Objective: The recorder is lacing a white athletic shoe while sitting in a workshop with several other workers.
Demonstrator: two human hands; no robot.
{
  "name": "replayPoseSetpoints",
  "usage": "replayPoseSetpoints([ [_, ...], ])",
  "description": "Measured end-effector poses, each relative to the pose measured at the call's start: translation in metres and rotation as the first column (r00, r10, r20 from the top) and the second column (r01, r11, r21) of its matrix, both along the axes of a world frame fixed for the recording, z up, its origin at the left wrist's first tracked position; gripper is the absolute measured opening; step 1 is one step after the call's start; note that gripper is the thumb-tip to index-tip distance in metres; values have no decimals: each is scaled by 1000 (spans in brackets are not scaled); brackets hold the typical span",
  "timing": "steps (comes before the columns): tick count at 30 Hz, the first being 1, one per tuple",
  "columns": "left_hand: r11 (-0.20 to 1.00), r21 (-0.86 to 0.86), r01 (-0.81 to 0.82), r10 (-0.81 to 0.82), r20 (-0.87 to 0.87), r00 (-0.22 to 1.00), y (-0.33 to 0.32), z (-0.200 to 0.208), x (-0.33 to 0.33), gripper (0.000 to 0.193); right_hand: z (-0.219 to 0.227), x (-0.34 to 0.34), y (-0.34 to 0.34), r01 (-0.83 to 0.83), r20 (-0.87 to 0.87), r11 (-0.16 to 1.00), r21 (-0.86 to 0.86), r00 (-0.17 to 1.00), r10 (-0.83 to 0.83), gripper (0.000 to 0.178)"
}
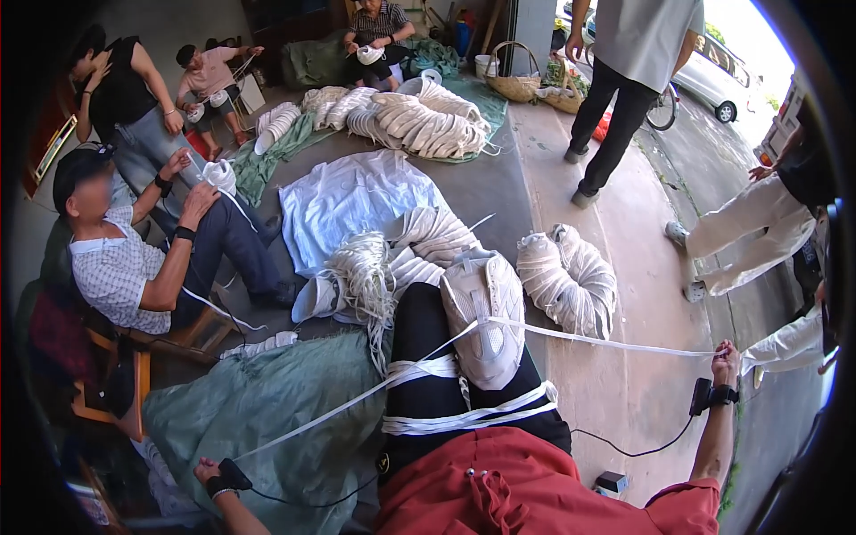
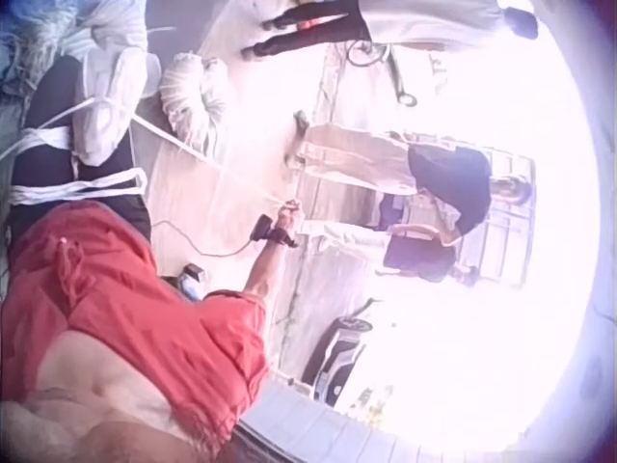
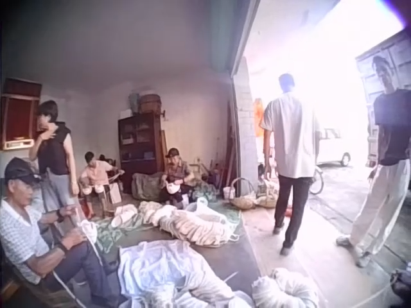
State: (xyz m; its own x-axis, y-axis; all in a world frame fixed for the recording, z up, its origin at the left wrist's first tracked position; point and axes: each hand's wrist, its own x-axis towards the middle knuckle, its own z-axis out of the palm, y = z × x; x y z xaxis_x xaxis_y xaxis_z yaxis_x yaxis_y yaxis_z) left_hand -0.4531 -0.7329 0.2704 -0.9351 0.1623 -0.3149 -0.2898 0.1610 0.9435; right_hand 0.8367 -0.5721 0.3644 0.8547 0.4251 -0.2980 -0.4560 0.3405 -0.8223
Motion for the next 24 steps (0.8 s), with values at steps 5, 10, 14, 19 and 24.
replayPoseSetpoints([
  [5, 989, -151, -10, -12, -145, 989, -40, -5, -28, 13, -6, 18, -14, 11, 4, 1000, -6, 1000, -11, 6],
  [10, 889, -417, -189, 80, -264, 961, -60, 38, -40, 19, -15, 24, -38, 80, -68, 997, -3, 995, -80, 5],
  [14, 508, -827, -241, -177, -374, 910, -52, 60, -6, 16, -4, 21, -40, 61, 40, 997, -46, 997, -59, 3],
  [19, 240, -947, -213, -563, -315, 764, -67, 92, 16, 23, -11, 12, -43, 110, 58, 986, -126, 993, -103, 4],
  [24, 355, -866, -352, -674, -498, 546, -1, 47, 18, 9, -17, 34, -60, 117, 70, 992, -40, 991, -114, 5],
])
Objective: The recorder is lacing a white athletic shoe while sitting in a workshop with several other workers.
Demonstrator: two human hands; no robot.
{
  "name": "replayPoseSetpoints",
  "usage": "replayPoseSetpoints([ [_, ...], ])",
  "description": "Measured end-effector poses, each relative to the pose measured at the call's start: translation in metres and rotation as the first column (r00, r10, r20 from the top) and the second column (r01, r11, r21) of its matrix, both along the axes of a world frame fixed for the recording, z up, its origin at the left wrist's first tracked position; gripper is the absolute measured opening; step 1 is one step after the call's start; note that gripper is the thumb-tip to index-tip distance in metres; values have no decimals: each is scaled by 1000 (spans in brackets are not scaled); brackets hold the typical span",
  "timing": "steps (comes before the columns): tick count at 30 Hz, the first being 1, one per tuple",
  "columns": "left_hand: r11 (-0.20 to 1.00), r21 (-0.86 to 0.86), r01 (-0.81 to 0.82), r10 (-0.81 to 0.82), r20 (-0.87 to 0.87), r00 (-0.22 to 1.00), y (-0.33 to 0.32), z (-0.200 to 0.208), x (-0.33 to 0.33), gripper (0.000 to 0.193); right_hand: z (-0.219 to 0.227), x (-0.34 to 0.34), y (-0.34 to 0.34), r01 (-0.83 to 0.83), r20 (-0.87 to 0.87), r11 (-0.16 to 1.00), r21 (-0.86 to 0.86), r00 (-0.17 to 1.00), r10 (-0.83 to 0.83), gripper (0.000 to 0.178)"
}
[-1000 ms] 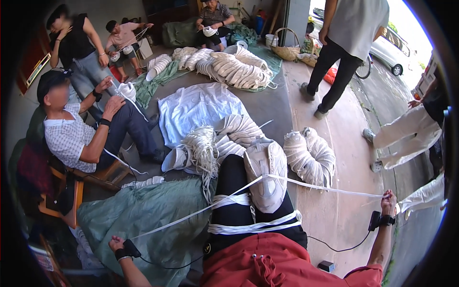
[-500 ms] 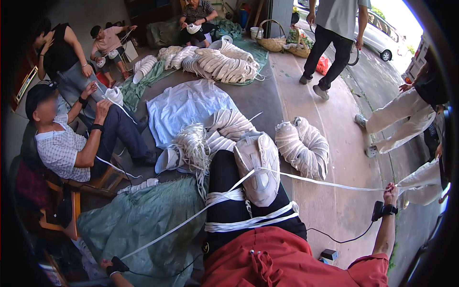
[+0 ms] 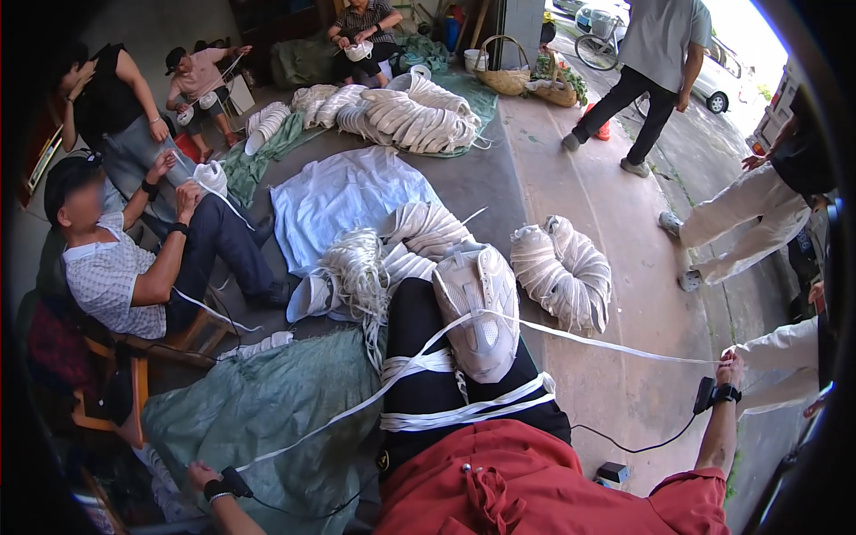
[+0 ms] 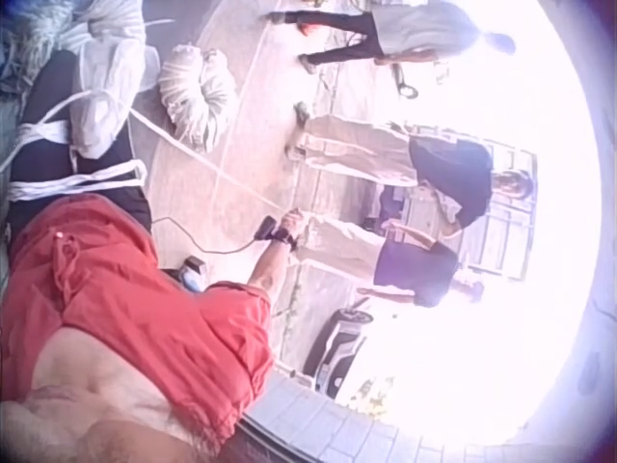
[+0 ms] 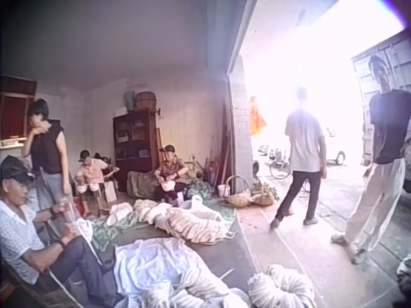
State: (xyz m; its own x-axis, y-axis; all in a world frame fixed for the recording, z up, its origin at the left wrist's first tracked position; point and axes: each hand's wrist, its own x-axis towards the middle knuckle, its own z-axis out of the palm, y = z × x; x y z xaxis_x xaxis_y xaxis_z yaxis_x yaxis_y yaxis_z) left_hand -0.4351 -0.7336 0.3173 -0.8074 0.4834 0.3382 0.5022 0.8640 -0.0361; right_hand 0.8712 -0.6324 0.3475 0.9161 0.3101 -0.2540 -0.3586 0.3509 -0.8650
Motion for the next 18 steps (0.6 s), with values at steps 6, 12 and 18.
replayPoseSetpoints([
  [6, 551, 689, -472, -651, 708, 274, 234, 28, 235, 13, -1, 40, -63, 31, 113, 998, -59, 993, -24, 4],
  [12, 558, 827, 76, -777, 552, -302, 313, 111, 484, 18, -23, 3, -73, -49, -76, 993, -107, 996, 41, 7],
  [18, 621, 688, 375, -678, 712, -182, 330, 67, 554, 18, -21, -74, -96, -153, -220, 980, -126, 968, 122, 7],
])
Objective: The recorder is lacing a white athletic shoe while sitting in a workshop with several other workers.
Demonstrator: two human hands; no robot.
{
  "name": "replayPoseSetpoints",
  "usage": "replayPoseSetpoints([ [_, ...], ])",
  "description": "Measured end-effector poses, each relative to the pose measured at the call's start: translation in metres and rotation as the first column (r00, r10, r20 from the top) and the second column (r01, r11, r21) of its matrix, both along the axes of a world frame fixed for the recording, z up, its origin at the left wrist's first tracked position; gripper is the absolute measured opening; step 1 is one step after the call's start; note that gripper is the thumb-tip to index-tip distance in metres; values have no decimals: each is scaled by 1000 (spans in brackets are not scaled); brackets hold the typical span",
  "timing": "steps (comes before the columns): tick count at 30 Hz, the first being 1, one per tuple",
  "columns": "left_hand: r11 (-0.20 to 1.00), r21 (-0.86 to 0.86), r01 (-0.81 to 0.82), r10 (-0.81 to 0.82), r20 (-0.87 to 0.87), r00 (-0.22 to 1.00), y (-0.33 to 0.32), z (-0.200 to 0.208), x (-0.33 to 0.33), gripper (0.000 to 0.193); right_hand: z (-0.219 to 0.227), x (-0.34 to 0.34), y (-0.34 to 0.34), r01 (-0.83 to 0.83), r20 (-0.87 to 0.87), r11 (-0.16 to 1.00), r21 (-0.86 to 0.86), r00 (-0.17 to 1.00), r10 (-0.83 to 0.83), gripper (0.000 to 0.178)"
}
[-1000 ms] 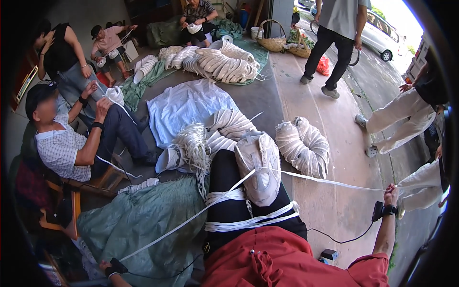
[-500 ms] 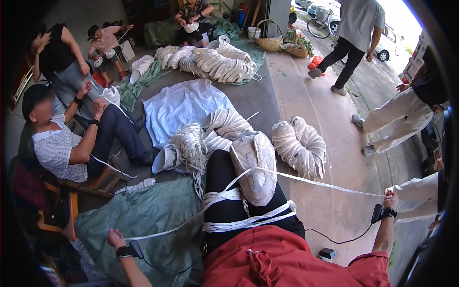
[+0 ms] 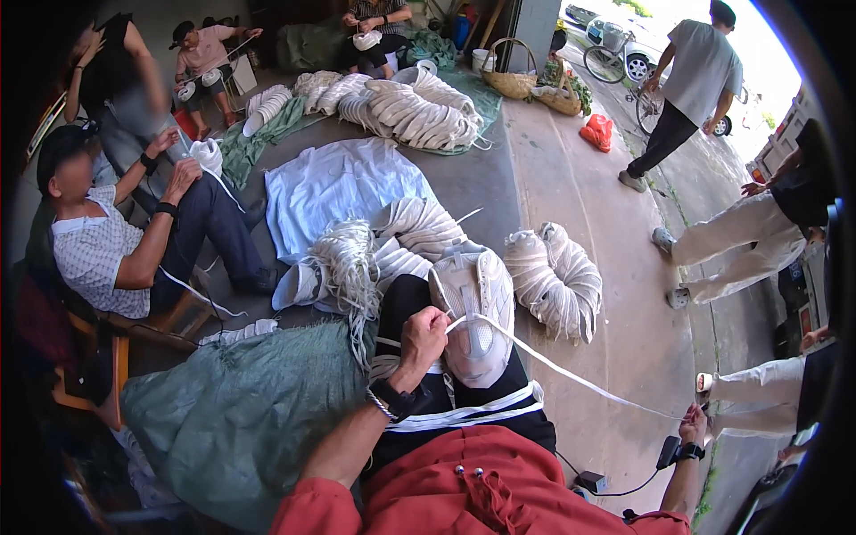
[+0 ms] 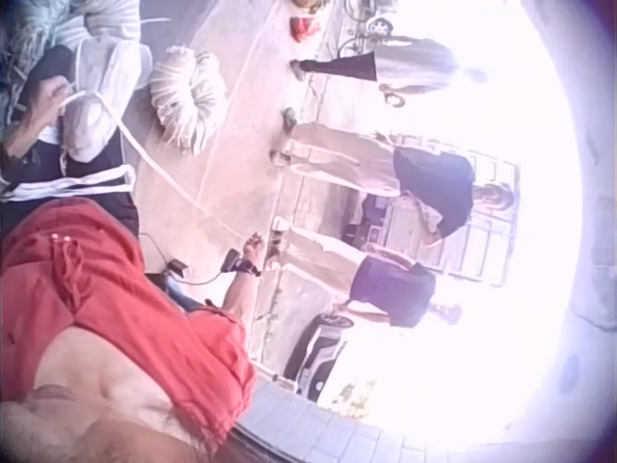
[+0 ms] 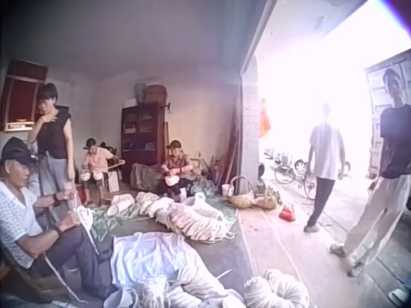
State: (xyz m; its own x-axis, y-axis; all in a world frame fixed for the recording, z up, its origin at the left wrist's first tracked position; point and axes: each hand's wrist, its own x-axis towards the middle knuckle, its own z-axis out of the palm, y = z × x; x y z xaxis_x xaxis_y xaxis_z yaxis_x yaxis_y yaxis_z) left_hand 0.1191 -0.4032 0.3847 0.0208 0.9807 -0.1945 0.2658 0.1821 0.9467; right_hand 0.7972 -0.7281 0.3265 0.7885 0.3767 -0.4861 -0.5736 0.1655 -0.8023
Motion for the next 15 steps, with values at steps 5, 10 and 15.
replayPoseSetpoints([
  [5, 996, 21, 92, -93, 59, 994, -9, -28, 4, 19, -17, -99, 90, -319, -31, 946, -50, 948, 318, 11],
  [10, 995, -35, 95, -87, 179, 980, -15, -24, 0, 19, 35, -286, 222, -690, 107, 697, -196, 692, 714, 16],
  [15, 983, -168, 72, -21, 287, 958, -18, -2, -3, 19, 78, -417, 288, -909, 292, 396, -129, 347, 891, 13],
])
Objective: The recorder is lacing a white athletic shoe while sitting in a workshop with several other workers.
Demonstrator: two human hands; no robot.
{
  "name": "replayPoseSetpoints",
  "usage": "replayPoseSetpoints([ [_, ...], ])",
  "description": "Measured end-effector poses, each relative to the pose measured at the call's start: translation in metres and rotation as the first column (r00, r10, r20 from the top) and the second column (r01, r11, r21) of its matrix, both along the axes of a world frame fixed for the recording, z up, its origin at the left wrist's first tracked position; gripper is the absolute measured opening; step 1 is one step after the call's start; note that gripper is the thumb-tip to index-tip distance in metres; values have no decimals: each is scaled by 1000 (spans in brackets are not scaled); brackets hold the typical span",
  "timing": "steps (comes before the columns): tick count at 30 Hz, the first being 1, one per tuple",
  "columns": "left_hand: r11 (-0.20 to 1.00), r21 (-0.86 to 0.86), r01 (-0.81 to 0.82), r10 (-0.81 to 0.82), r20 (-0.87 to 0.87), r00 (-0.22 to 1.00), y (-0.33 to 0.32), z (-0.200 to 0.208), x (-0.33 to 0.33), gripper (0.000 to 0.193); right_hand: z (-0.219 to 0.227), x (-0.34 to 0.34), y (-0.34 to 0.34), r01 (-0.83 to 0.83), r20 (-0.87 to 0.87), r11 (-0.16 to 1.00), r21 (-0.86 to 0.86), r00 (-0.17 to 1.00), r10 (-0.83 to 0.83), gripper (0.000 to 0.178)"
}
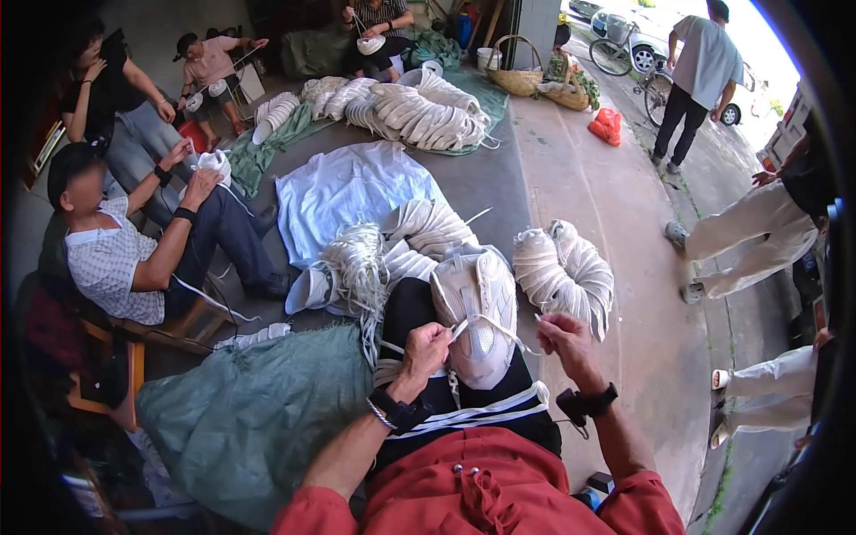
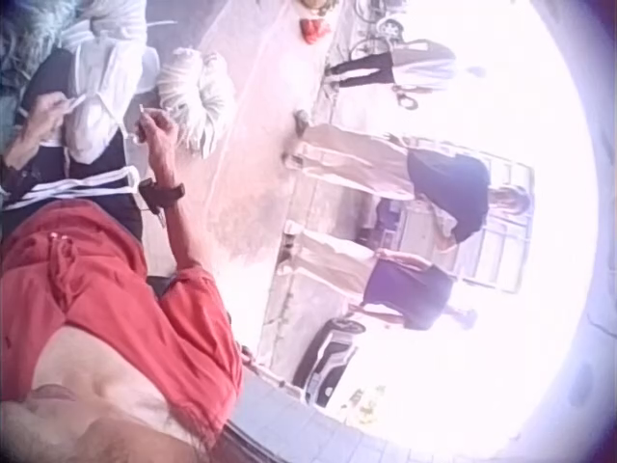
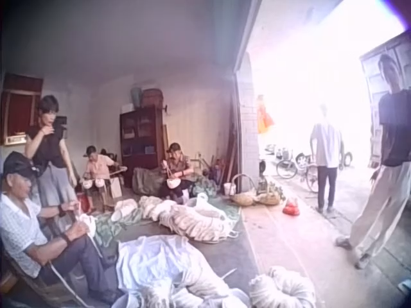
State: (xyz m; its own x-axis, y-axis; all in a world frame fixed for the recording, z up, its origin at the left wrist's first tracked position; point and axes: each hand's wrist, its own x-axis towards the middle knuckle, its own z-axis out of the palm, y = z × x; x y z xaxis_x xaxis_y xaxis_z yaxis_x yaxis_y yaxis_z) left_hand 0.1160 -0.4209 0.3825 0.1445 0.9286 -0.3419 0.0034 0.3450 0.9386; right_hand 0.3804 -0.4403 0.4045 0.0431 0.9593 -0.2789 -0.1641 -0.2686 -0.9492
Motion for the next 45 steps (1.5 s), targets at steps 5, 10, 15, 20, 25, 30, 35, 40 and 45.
replayPoseSetpoints([
  [5, 998, -52, 18, -20, -25, 999, 2, 3, 2, 21, 9, -56, 29, -145, 30, 985, 89, 989, 143, 11],
  [10, 970, 239, 35, 45, -322, 946, 4, -18, 5, 21, -6, -71, 28, -54, 75, 987, 151, 996, 43, 10],
  [15, 866, 478, 144, 189, -581, 792, 5, 2, 13, 17, -11, -71, 19, -131, 328, 966, 225, 943, 52, 13],
  [20, 836, 429, 342, 164, -790, 590, 10, 31, 19, 15, -8, -71, 16, -91, 276, 979, 182, 960, 38, 9],
  [25, 839, 380, 388, 106, -816, 569, 13, 32, 20, 16, -3, -72, 19, -31, 107, 990, 138, 994, 16, 6],
  [30, 860, 367, 354, 104, -805, 584, 12, 28, 22, 17, -9, -71, 25, -25, 133, 986, 162, 991, 3, 8],
  [35, 856, 438, 276, 179, -750, 637, 11, 16, 21, 15, 9, -76, 28, -166, 506, 940, 300, 863, -9, 15],
  [40, 860, 444, 250, 187, -731, 656, 9, 16, 23, 15, 7, -67, 30, -230, 529, 934, 274, 847, 53, 16],
  [45, 877, 409, 253, 153, -737, 659, 8, 14, 21, 18, 11, -73, 33, -268, 533, 905, 329, 844, 56, 17],
])
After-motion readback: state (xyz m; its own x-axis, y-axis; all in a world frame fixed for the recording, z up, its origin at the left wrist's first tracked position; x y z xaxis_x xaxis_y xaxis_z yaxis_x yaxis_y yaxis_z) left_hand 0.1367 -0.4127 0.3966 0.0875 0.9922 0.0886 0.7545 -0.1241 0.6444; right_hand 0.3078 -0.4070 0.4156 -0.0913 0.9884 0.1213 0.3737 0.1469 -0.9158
